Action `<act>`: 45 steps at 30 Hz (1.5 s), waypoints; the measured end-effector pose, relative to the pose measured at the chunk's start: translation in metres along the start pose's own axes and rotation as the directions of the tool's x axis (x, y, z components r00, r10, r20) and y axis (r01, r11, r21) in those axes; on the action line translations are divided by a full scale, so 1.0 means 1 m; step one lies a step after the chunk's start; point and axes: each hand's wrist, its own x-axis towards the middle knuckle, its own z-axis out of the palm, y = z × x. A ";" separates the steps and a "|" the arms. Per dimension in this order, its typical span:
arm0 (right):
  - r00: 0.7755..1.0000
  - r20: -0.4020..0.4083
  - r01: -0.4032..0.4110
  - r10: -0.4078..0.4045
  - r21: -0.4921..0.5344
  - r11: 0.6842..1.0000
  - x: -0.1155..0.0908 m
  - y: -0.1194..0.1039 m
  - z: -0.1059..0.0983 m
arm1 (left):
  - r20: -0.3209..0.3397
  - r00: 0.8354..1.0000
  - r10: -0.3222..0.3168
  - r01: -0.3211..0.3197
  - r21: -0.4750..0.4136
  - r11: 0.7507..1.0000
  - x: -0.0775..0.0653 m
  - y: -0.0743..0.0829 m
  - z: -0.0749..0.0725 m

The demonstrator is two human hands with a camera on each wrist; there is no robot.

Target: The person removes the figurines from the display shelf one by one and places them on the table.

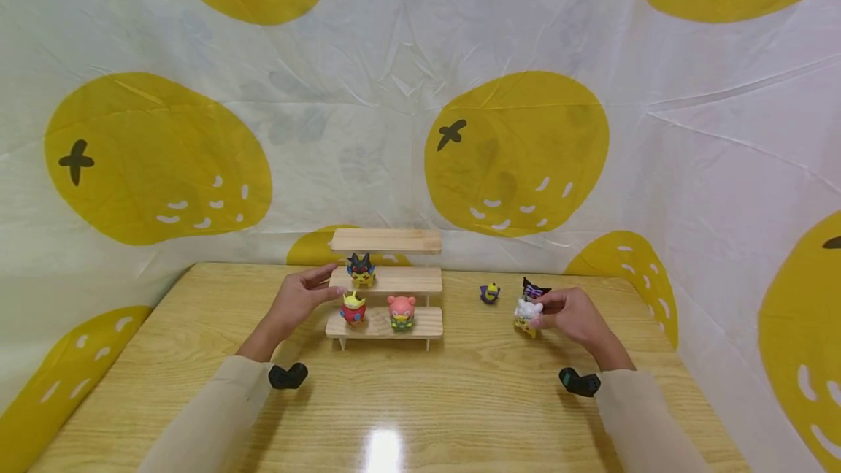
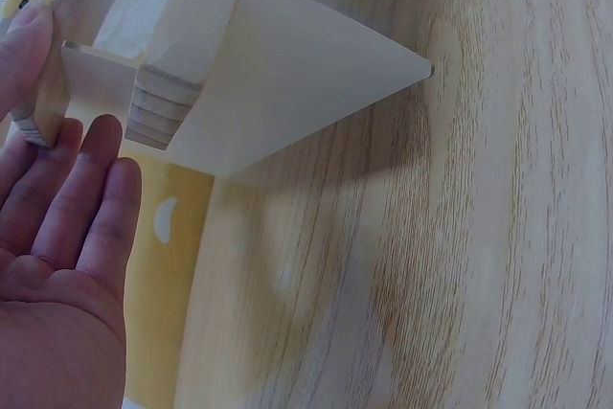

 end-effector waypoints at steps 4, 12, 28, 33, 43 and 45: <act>1.000 0.000 0.008 -0.008 0.008 1.000 0.000 0.002 0.000 | 0.007 1.000 0.003 -0.003 0.001 1.000 -0.001 0.001 0.000; 1.000 -0.010 0.006 -0.006 -0.013 1.000 -0.002 0.005 0.000 | 0.016 1.000 0.006 -0.006 -0.002 1.000 -0.001 0.000 0.000; 1.000 0.023 0.008 -0.009 0.019 1.000 -0.007 0.006 -0.004 | 0.017 1.000 0.014 -0.014 0.004 1.000 -0.003 0.003 0.000; 0.999 0.044 -0.005 0.005 0.017 1.000 -0.005 0.006 -0.003 | 0.016 1.000 -0.002 0.002 -0.003 1.000 -0.003 0.002 -0.005; 0.999 0.053 0.003 -0.005 0.040 0.999 -0.009 0.012 -0.005 | 0.019 1.000 -0.006 0.006 0.008 1.000 -0.001 0.002 -0.002; 0.999 0.050 0.001 -0.003 0.045 0.999 -0.010 0.013 -0.006 | 0.022 1.000 -0.007 0.007 0.011 1.000 -0.001 0.002 -0.002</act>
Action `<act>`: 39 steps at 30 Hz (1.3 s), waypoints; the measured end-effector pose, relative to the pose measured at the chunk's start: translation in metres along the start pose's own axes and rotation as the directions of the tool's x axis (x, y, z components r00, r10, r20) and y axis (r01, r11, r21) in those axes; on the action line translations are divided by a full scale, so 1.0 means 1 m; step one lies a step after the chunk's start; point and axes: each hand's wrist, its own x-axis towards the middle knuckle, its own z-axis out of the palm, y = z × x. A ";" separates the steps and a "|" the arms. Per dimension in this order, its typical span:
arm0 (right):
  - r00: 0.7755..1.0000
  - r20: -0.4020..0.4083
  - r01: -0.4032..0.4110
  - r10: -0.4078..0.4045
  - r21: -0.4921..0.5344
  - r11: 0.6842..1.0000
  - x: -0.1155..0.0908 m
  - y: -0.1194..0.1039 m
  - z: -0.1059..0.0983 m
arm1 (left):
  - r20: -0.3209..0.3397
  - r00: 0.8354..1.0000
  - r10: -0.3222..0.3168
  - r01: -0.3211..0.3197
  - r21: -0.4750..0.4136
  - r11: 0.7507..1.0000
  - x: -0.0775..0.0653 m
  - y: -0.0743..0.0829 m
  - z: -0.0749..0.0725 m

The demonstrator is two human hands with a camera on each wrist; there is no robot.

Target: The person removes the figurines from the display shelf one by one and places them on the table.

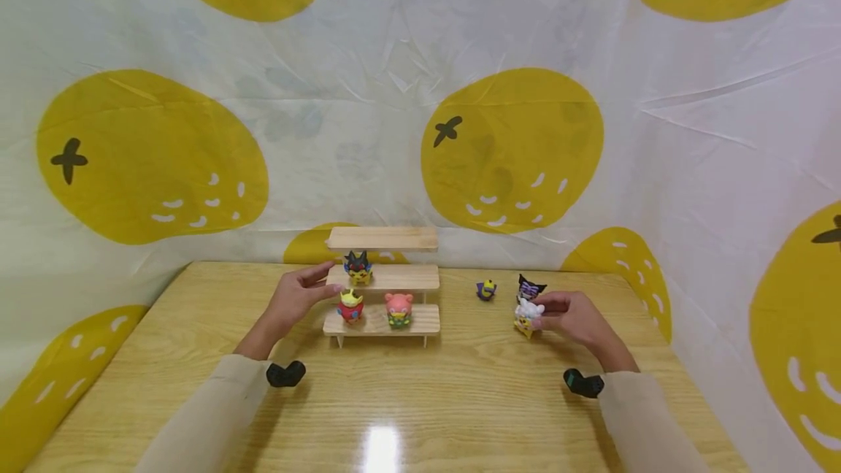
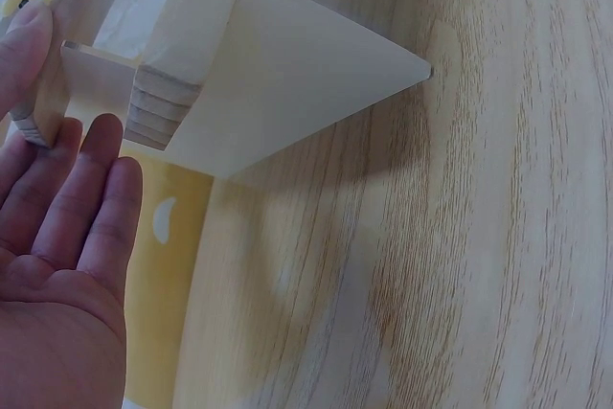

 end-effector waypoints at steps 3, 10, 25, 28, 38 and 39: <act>1.000 -0.002 -0.002 0.002 0.004 1.000 -0.001 0.000 -0.001 | -0.001 1.000 -0.004 0.004 -0.003 1.000 0.000 -0.001 -0.001; 0.997 -0.074 0.004 -0.009 -0.067 0.998 -0.007 -0.007 -0.013 | -0.001 1.000 0.004 -0.004 -0.001 1.000 0.001 -0.001 -0.002; 0.975 -0.208 0.077 -0.077 -0.005 0.997 -0.008 -0.043 -0.015 | -0.004 1.000 0.016 -0.016 -0.002 1.000 -0.001 0.001 -0.003; 0.977 -0.198 0.090 -0.081 0.039 0.995 -0.007 -0.051 -0.011 | -0.003 1.000 0.016 -0.016 -0.005 1.000 -0.001 0.000 -0.003; 0.977 -0.180 0.129 -0.110 0.094 0.987 -0.004 -0.074 -0.001 | 0.006 1.000 0.024 -0.024 -0.025 0.999 0.001 -0.001 0.000; 0.977 -0.178 0.134 -0.116 0.088 0.987 -0.004 -0.076 0.000 | 0.006 1.000 0.023 -0.023 -0.031 0.999 0.001 -0.001 0.000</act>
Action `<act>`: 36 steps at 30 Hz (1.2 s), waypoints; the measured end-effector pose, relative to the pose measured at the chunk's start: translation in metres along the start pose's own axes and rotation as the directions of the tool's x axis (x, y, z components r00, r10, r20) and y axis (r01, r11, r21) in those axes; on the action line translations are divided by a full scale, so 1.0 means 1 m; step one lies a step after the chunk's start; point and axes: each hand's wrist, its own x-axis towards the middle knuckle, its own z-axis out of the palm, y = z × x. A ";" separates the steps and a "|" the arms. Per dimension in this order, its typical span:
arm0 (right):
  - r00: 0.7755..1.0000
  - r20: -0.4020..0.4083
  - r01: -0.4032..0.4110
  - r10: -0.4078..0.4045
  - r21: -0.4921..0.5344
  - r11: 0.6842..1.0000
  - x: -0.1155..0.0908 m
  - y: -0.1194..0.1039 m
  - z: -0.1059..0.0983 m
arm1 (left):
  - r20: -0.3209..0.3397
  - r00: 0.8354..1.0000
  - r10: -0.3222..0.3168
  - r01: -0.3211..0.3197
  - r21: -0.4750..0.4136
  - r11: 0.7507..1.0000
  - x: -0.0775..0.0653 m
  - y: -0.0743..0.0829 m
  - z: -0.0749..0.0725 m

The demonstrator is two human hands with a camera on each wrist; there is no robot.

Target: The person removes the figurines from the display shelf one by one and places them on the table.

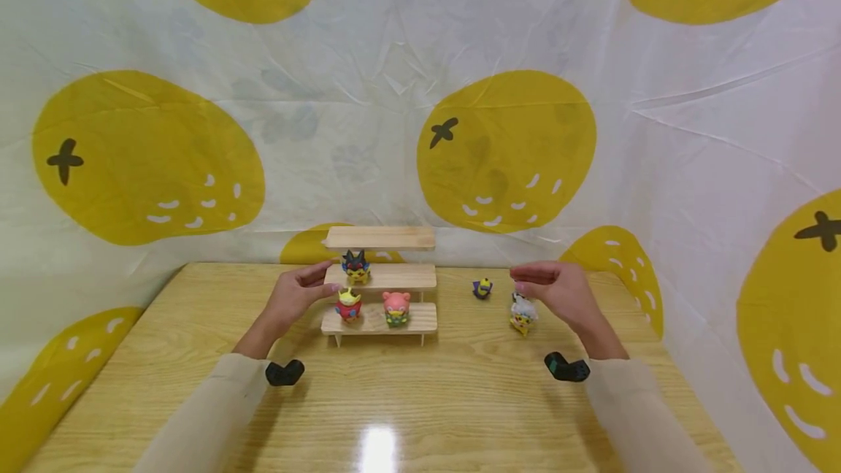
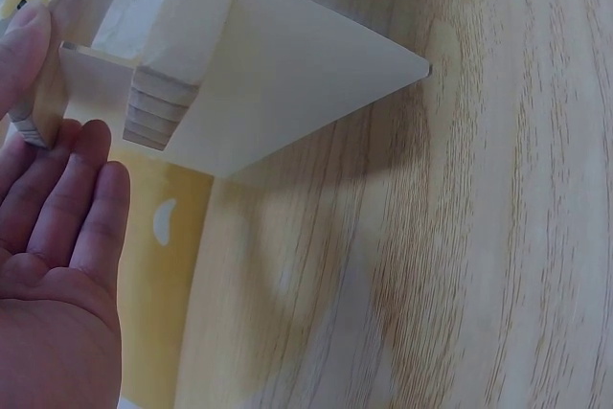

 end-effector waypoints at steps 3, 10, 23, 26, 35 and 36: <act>1.000 0.012 0.005 -0.005 -0.003 1.000 0.003 -0.008 0.005 | -0.001 1.000 0.001 -0.001 -0.001 1.000 0.000 0.000 0.001; 0.997 0.077 0.010 -0.010 0.002 1.000 0.011 -0.025 0.020 | -0.005 1.000 -0.007 0.007 0.004 1.000 -0.002 0.002 0.000; 0.991 0.131 0.034 -0.041 0.050 0.998 0.023 -0.039 0.046 | -0.010 1.000 -0.021 0.021 -0.010 1.000 0.000 0.001 0.001; 0.989 0.140 0.036 -0.043 0.053 0.998 0.025 -0.043 0.051 | -0.009 1.000 -0.016 0.015 -0.007 1.000 0.001 0.001 0.000; 0.988 0.134 0.059 -0.070 0.081 0.995 0.027 -0.051 0.066 | 0.000 1.000 -0.016 0.016 -0.019 1.000 0.001 0.001 0.000; 0.989 0.134 0.057 -0.067 0.083 0.995 0.027 -0.052 0.067 | 0.003 1.000 -0.012 0.012 -0.017 1.000 0.001 0.001 0.000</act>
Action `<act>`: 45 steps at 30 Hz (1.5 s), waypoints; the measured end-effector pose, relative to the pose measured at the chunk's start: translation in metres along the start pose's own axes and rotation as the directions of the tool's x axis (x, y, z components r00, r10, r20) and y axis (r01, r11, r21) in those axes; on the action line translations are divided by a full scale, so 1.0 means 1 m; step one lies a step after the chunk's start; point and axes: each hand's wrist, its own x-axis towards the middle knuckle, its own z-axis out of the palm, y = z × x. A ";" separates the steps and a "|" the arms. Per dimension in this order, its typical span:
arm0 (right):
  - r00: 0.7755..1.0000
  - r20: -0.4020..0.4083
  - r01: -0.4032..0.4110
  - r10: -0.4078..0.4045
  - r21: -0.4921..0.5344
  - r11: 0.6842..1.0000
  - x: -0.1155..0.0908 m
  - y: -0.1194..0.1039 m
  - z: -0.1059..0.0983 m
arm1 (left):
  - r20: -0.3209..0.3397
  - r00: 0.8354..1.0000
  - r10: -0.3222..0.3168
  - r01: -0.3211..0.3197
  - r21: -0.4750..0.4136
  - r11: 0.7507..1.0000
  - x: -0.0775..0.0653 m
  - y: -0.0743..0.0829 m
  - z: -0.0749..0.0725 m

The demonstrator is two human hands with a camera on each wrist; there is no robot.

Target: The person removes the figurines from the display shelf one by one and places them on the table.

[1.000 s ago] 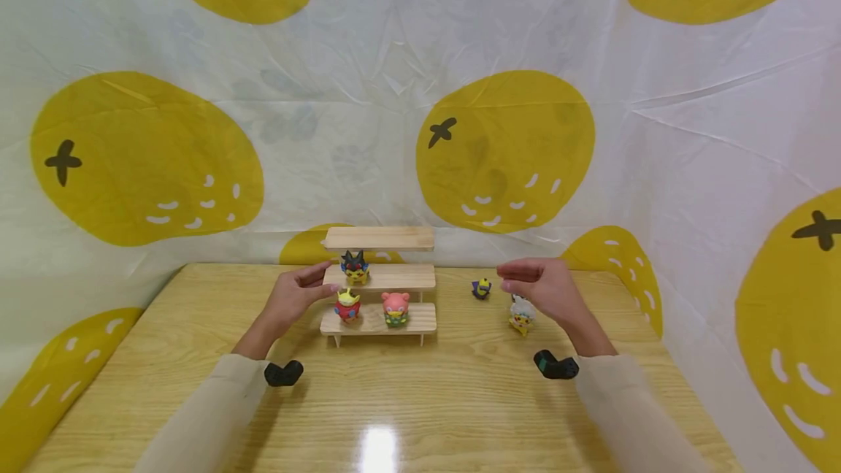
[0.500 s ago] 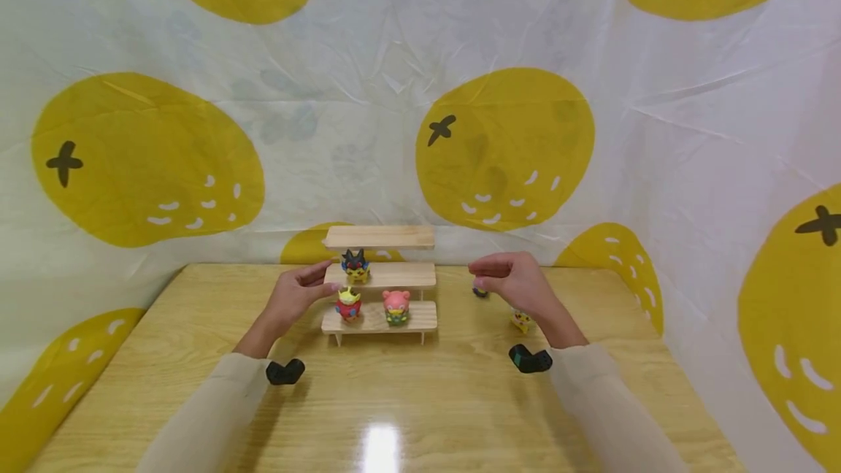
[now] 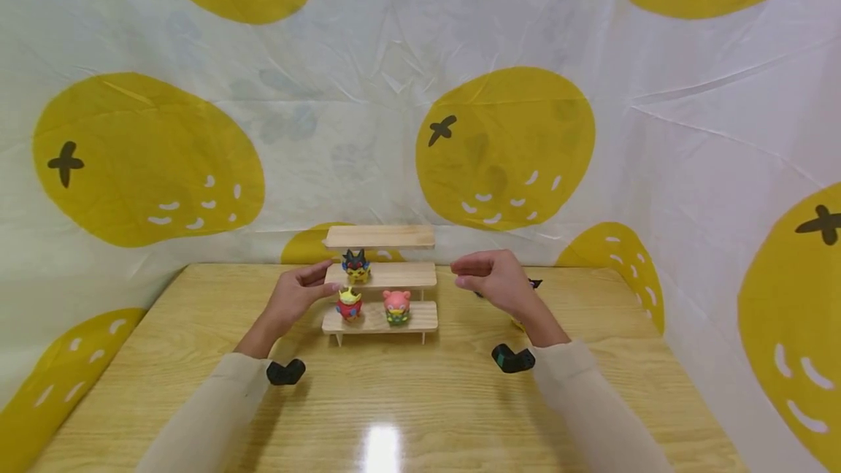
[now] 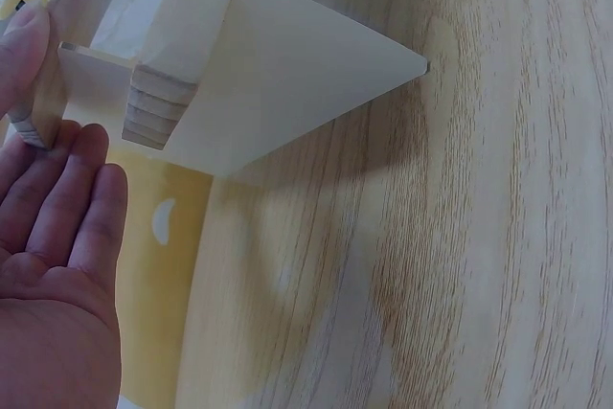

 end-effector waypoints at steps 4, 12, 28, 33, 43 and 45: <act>1.000 0.009 -0.015 0.015 0.011 1.000 0.001 -0.003 0.005 | 0.002 1.000 0.007 -0.007 0.004 1.000 -0.001 0.000 0.001; 0.999 0.040 -0.012 0.012 0.019 1.000 0.007 -0.012 0.016 | 0.001 1.000 0.021 -0.021 0.005 1.000 -0.001 0.002 0.001; 0.998 0.054 0.006 -0.011 0.097 0.995 0.020 -0.027 0.038 | -0.005 1.000 0.013 -0.013 0.003 1.000 0.000 0.002 0.002; 0.998 0.060 -0.001 -0.005 0.104 0.995 0.022 -0.029 0.043 | -0.006 1.000 0.011 -0.011 -0.002 1.000 -0.002 0.002 0.003; 0.998 0.067 0.002 -0.010 0.126 0.992 0.028 -0.033 0.057 | -0.004 1.000 0.023 -0.023 -0.013 1.000 -0.001 0.001 0.003; 0.998 0.066 0.008 -0.016 0.130 0.992 0.028 -0.033 0.059 | -0.005 1.000 0.020 -0.020 -0.011 1.000 -0.001 0.001 0.003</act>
